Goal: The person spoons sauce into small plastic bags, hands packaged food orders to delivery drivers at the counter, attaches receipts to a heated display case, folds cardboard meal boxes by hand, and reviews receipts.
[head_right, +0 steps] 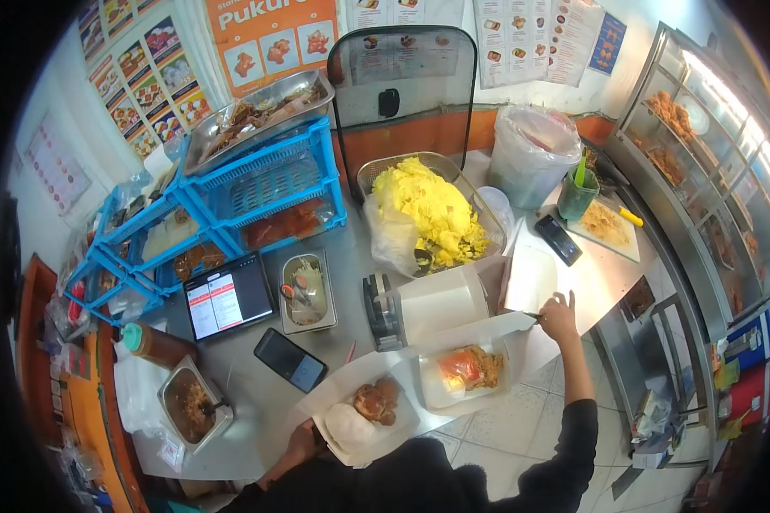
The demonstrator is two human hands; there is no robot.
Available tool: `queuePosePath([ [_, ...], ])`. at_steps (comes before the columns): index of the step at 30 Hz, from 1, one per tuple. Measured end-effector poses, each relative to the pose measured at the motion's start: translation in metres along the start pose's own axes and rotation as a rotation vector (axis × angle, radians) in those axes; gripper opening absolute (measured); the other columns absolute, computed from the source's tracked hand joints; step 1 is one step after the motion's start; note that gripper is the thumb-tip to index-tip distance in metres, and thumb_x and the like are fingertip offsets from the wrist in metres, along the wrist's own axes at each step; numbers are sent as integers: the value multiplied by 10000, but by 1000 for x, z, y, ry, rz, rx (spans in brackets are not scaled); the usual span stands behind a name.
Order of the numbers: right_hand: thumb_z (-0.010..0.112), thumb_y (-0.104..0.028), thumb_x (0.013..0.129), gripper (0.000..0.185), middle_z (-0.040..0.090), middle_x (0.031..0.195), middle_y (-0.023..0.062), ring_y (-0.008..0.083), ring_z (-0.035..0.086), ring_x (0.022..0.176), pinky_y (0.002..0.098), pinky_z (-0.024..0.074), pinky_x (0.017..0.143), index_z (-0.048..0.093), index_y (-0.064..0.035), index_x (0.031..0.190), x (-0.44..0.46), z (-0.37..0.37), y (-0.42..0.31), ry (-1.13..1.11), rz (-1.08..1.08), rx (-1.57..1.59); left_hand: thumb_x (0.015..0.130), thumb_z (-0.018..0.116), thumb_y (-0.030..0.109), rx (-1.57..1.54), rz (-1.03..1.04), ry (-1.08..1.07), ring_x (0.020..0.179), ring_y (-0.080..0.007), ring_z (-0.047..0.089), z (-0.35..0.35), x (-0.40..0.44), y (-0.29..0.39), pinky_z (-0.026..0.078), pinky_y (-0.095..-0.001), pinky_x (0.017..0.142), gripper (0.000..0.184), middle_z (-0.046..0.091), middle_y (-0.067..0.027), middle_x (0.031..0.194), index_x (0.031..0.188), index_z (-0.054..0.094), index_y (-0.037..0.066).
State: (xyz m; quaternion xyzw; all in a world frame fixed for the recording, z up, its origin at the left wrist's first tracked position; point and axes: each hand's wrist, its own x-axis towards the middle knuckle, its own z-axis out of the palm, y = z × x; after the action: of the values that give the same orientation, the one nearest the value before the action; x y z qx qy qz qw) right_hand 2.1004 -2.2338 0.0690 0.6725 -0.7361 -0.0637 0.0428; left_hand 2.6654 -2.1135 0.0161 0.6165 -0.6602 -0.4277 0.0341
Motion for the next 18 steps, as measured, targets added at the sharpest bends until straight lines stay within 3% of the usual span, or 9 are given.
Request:
queuePosePath([
  [1, 646, -209, 629, 111, 552, 931, 53, 279, 389, 1053, 533, 160, 965, 642, -162, 729, 2, -10, -4, 25, 8, 50, 686, 599, 243, -7, 0, 2, 939, -317, 527, 6, 3, -13, 442, -403, 762, 470, 555, -148, 1002, 1125, 465, 146],
  [3, 614, -182, 670, 93, 543, 647, 51, 220, 499, 789, 444, 267, 920, 599, -102, 625, 2, -35, -11, 274, -74, 128, 666, 558, 144, 184, 742, 738, 927, -336, 504, 17, 10, -50, 426, -436, 774, 309, 529, -160, 990, 974, 564, 129],
  [5, 618, -173, 670, 134, 534, 589, 68, 234, 513, 699, 429, 293, 870, 569, -70, 600, 4, -84, -27, 285, -49, 257, 633, 517, 78, 112, 625, 1037, 891, -312, 488, -16, -13, -12, 421, -434, 738, 141, 509, -153, 950, 732, 610, 115],
  [7, 601, -183, 709, 174, 526, 581, 103, 247, 523, 546, 362, 404, 623, 544, -36, 636, 7, -122, -33, 317, -106, 365, 639, 494, 69, 33, 690, 1148, 836, -261, 504, -57, -17, 8, 423, -367, 682, 116, 512, -142, 918, 575, 581, 110],
  [9, 599, -193, 726, 216, 517, 585, 134, 252, 513, 500, 334, 391, 491, 523, -10, 640, 9, -138, -42, 377, -34, 491, 648, 471, 57, 15, 826, 956, 792, -237, 508, -104, -25, 39, 416, -315, 650, 139, 510, -135, 895, 578, 581, 107],
  [13, 595, -203, 739, 247, 508, 582, 147, 253, 512, 510, 321, 381, 467, 504, 1, 635, 3, -156, -65, 455, -10, 528, 695, 472, 55, -281, 956, 762, 857, -273, 497, -160, -15, 135, 396, -352, 759, 138, 510, -156, 929, 790, 571, 46],
  [14, 594, -203, 741, 249, 504, 578, 146, 250, 508, 506, 321, 382, 469, 501, 1, 631, 1, -152, -66, 449, -30, 544, 694, 533, 115, -25, 1051, 774, 841, -280, 526, -166, 7, 164, 433, -371, 710, 253, 514, -125, 921, 941, 535, 58],
  [16, 587, -211, 749, 261, 492, 567, 143, 246, 500, 499, 319, 379, 468, 494, -1, 625, -6, -142, -71, 467, -59, 599, 727, 587, 161, -89, 896, 336, 932, -285, 500, -159, 40, 228, 410, -347, 806, 363, 509, -138, 1010, 1059, 495, 47],
  [18, 607, -186, 733, 241, 490, 560, 142, 248, 488, 493, 326, 370, 468, 505, -1, 616, -19, -131, -74, 458, 1, 628, 740, 566, 230, 192, 964, 362, 919, -301, 516, -125, 122, 257, 436, -366, 751, 452, 510, -162, 1021, 1129, 423, 51],
])
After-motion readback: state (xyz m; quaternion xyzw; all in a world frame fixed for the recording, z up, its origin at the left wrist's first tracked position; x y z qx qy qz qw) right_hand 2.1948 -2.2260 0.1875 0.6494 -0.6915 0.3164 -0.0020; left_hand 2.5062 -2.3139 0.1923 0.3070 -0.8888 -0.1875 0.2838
